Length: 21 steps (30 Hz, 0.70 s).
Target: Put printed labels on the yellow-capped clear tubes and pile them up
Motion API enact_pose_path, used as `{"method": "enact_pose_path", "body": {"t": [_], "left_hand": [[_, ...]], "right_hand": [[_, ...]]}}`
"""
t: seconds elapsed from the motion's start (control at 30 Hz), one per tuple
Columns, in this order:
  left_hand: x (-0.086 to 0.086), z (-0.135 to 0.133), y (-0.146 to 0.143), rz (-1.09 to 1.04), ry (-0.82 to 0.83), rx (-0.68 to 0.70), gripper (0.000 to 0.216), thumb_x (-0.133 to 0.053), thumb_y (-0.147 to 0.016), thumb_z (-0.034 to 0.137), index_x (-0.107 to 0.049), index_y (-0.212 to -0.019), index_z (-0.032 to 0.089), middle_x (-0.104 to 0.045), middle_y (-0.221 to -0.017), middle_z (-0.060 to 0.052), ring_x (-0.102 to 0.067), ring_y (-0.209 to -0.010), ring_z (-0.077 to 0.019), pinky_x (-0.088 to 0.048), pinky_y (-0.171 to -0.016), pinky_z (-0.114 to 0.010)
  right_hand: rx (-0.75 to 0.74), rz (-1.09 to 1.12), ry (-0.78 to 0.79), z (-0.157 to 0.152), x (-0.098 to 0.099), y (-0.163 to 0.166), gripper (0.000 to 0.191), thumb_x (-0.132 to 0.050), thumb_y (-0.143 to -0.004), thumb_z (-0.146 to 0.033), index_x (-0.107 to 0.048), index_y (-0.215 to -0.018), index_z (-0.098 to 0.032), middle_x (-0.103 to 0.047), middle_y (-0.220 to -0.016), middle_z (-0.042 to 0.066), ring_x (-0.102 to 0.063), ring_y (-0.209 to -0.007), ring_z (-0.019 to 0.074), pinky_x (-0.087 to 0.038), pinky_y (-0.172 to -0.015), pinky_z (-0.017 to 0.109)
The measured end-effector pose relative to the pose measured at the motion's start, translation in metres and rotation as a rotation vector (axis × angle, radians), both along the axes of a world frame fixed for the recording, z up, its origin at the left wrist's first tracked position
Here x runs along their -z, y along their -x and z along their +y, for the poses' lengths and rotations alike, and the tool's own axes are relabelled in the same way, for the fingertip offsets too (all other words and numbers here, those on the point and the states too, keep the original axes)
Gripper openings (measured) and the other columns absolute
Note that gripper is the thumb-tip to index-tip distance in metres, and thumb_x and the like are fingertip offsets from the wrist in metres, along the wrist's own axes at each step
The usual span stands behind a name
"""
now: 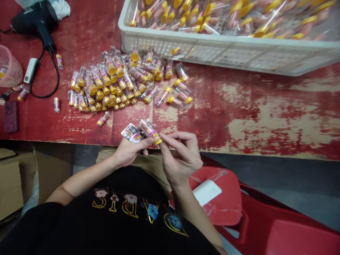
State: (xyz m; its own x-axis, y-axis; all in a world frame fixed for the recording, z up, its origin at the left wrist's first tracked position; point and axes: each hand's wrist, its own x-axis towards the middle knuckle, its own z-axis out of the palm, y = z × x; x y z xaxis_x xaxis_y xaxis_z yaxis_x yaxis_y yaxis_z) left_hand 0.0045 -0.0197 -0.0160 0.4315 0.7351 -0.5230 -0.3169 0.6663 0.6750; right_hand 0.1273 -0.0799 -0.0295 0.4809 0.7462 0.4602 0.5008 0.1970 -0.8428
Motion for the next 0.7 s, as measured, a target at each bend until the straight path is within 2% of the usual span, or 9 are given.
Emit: {"method": "enact_pose_path", "body": {"t": [0.17, 0.3, 0.53, 0.7], "left_hand": [[0.001, 0.003, 0.005, -0.020, -0.007, -0.056, 0.042, -0.093, -0.058, 0.034, -0.066, -0.084, 0.015, -0.066, -0.081, -0.001, -0.058, -0.067, -0.0102, -0.041, -0.041, -0.018], [0.001, 0.008, 0.011, -0.022, 0.018, -0.074, 0.049, -0.095, -0.052, 0.029, -0.065, -0.087, 0.015, -0.064, -0.082, 0.000, -0.056, -0.064, -0.0089, -0.040, -0.041, -0.018], [0.002, 0.012, 0.022, 0.023, -0.080, -0.181, 0.078, -0.091, -0.059, 0.025, -0.057, -0.129, 0.026, -0.064, -0.084, 0.003, -0.054, -0.059, -0.0076, -0.039, -0.041, -0.017], [0.001, 0.018, 0.031, -0.001, -0.090, -0.217, 0.083, -0.090, -0.063, 0.026, -0.053, -0.137, 0.028, -0.063, -0.084, 0.003, -0.052, -0.056, -0.0066, -0.039, -0.040, -0.017]], "right_hand": [[-0.006, -0.007, -0.010, 0.009, -0.001, 0.007, 0.035, -0.074, -0.081, -0.008, -0.077, -0.108, -0.030, -0.064, -0.091, 0.002, -0.065, -0.081, 0.0124, -0.055, -0.067, 0.027], [-0.035, -0.046, -0.003, 0.015, 0.001, 0.011, 0.034, -0.073, -0.081, -0.009, -0.076, -0.108, -0.030, -0.064, -0.092, 0.002, -0.064, -0.082, 0.0126, -0.053, -0.066, 0.027], [-0.069, -0.135, 0.037, 0.027, 0.004, 0.018, 0.025, -0.071, -0.085, -0.014, -0.077, -0.105, -0.028, -0.066, -0.090, 0.003, -0.065, -0.080, 0.0143, -0.055, -0.065, 0.029], [-0.110, -0.164, -0.052, 0.038, 0.011, 0.029, 0.033, -0.071, -0.083, -0.011, -0.075, -0.110, -0.030, -0.065, -0.088, 0.002, -0.063, -0.079, 0.0144, -0.053, -0.065, 0.029]]}}
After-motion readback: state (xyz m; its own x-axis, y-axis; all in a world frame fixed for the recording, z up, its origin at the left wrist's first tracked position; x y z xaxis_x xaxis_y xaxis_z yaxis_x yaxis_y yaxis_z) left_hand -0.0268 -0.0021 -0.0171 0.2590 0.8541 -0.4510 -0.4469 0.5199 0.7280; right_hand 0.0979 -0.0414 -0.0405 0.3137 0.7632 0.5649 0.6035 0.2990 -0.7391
